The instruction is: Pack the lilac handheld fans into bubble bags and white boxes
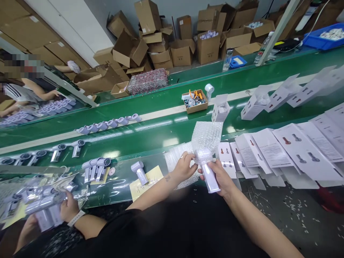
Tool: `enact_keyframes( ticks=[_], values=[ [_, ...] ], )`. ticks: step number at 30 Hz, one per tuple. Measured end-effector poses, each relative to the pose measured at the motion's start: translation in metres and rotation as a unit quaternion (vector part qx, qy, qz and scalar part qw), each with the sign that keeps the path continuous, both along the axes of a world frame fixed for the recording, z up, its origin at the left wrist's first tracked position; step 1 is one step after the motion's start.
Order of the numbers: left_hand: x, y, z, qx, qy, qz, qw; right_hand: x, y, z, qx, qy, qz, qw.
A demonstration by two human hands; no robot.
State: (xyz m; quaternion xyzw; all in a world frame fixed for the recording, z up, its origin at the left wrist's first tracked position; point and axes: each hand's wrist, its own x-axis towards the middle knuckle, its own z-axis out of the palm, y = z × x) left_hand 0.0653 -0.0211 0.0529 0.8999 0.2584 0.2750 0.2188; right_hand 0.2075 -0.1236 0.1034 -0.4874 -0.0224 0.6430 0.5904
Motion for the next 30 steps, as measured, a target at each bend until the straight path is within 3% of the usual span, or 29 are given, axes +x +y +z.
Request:
enact_keyframes(
  ticks=[3,6,10,12,14,16,18,20,23,27,30],
  values=[
    [0.002,-0.005,-0.004,-0.025,-0.008,0.011,1.0,0.003,0.003,0.0,-0.03,0.028,-0.014,0.999],
    [0.004,-0.013,0.002,-0.066,-0.014,-0.012,0.998,0.005,0.008,-0.009,-0.134,0.055,-0.026,0.989],
    [0.01,-0.017,0.013,-0.224,-0.015,-0.008,0.974,0.004,0.007,-0.025,-0.2,0.05,-0.029,0.978],
    [0.015,-0.014,0.02,-0.349,-0.02,0.049,0.935,0.01,0.004,-0.024,-0.186,0.012,0.004,0.983],
    [0.019,-0.009,0.031,-0.472,-0.05,0.1,0.874,0.023,0.003,-0.011,-0.149,-0.095,0.08,0.981],
    [0.019,-0.004,0.046,-0.55,-0.098,0.109,0.822,0.041,0.005,0.01,-0.096,-0.24,0.172,0.951],
    [0.015,0.001,0.061,-0.576,-0.146,0.088,0.799,0.057,0.01,0.033,-0.037,-0.342,0.221,0.913],
    [0.007,0.009,0.073,-0.567,-0.179,0.05,0.803,0.066,0.015,0.052,0.017,-0.369,0.226,0.902],
    [-0.004,0.024,0.081,-0.494,-0.188,-0.029,0.849,0.061,0.023,0.063,0.074,-0.298,0.196,0.931],
    [-0.001,0.029,0.075,-0.34,-0.081,-0.174,0.921,0.042,0.027,0.055,0.114,-0.195,0.191,0.955],
    [0.01,0.015,0.058,-0.253,-0.019,-0.196,0.947,0.038,0.021,0.04,0.094,-0.169,0.137,0.971]
  ],
)
